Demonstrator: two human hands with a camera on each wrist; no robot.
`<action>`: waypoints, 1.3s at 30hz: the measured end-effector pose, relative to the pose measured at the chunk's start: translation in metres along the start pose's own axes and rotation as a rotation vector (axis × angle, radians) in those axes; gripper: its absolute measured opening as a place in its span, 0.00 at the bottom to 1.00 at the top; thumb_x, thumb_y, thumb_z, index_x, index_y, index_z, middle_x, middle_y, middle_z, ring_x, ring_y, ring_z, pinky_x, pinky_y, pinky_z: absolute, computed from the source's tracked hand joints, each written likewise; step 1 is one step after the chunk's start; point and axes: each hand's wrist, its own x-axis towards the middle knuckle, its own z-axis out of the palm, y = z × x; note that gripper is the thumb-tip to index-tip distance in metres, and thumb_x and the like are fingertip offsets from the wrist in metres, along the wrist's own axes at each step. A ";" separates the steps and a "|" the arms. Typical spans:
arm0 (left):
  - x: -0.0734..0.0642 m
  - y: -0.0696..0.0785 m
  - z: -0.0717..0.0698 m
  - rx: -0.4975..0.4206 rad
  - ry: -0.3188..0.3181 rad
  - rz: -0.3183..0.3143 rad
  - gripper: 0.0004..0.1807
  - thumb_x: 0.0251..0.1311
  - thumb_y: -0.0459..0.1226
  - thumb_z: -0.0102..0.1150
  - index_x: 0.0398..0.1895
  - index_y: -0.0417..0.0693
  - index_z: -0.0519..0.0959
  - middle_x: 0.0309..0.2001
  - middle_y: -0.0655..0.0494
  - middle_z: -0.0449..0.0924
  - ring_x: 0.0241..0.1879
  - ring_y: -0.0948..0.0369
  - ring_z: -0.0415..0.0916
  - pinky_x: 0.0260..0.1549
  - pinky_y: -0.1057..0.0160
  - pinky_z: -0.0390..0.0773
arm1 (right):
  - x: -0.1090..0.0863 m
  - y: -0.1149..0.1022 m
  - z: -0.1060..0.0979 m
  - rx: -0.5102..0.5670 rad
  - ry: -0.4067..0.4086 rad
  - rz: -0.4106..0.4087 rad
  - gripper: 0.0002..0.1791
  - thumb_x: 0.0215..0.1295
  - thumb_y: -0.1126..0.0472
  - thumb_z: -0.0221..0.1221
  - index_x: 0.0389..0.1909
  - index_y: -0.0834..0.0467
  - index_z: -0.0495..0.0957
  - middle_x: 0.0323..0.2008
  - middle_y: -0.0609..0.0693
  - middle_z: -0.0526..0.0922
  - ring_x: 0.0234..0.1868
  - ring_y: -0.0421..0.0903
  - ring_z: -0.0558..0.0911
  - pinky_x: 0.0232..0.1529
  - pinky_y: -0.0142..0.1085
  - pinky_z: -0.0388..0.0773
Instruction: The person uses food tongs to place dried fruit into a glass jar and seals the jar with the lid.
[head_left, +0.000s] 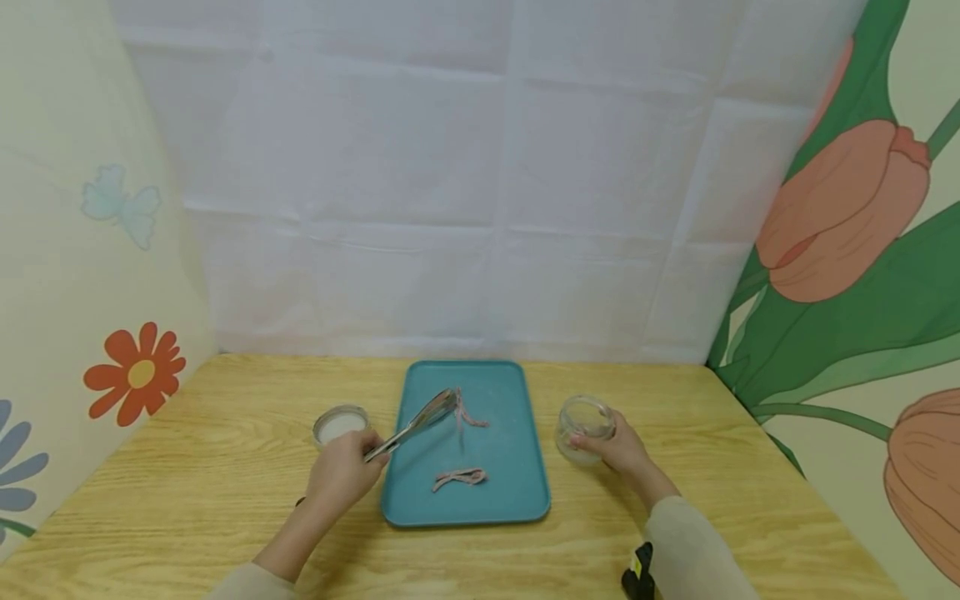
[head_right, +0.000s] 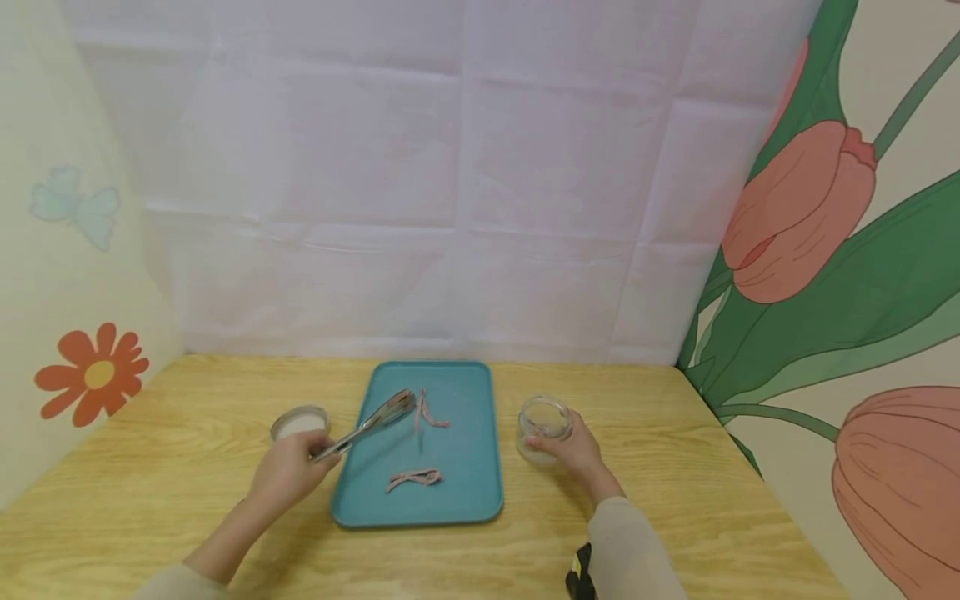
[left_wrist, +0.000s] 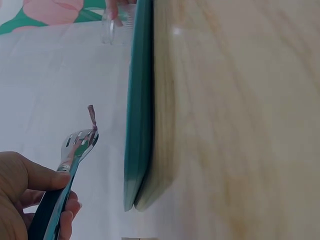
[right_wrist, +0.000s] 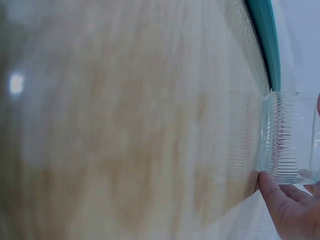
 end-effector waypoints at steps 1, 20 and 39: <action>0.001 0.001 0.000 -0.006 0.008 0.003 0.03 0.45 0.34 0.62 0.22 0.49 0.77 0.16 0.61 0.70 0.15 0.63 0.62 0.12 0.64 0.61 | 0.000 0.000 0.000 -0.001 0.001 0.000 0.47 0.43 0.53 0.66 0.60 0.65 0.51 0.57 0.67 0.58 0.56 0.60 0.59 0.50 0.52 0.57; 0.021 0.034 0.013 -0.196 0.088 0.009 0.03 0.44 0.34 0.62 0.21 0.46 0.77 0.17 0.61 0.72 0.15 0.63 0.62 0.13 0.64 0.61 | 0.000 0.001 0.000 -0.017 0.004 0.013 0.48 0.43 0.52 0.66 0.61 0.64 0.50 0.57 0.67 0.57 0.56 0.60 0.58 0.51 0.52 0.56; 0.038 0.086 0.046 -0.345 0.114 0.076 0.03 0.45 0.36 0.62 0.19 0.49 0.78 0.17 0.62 0.72 0.15 0.64 0.61 0.14 0.65 0.60 | -0.001 -0.001 0.002 0.003 0.019 0.009 0.46 0.44 0.54 0.66 0.60 0.65 0.52 0.56 0.67 0.59 0.55 0.59 0.60 0.50 0.51 0.57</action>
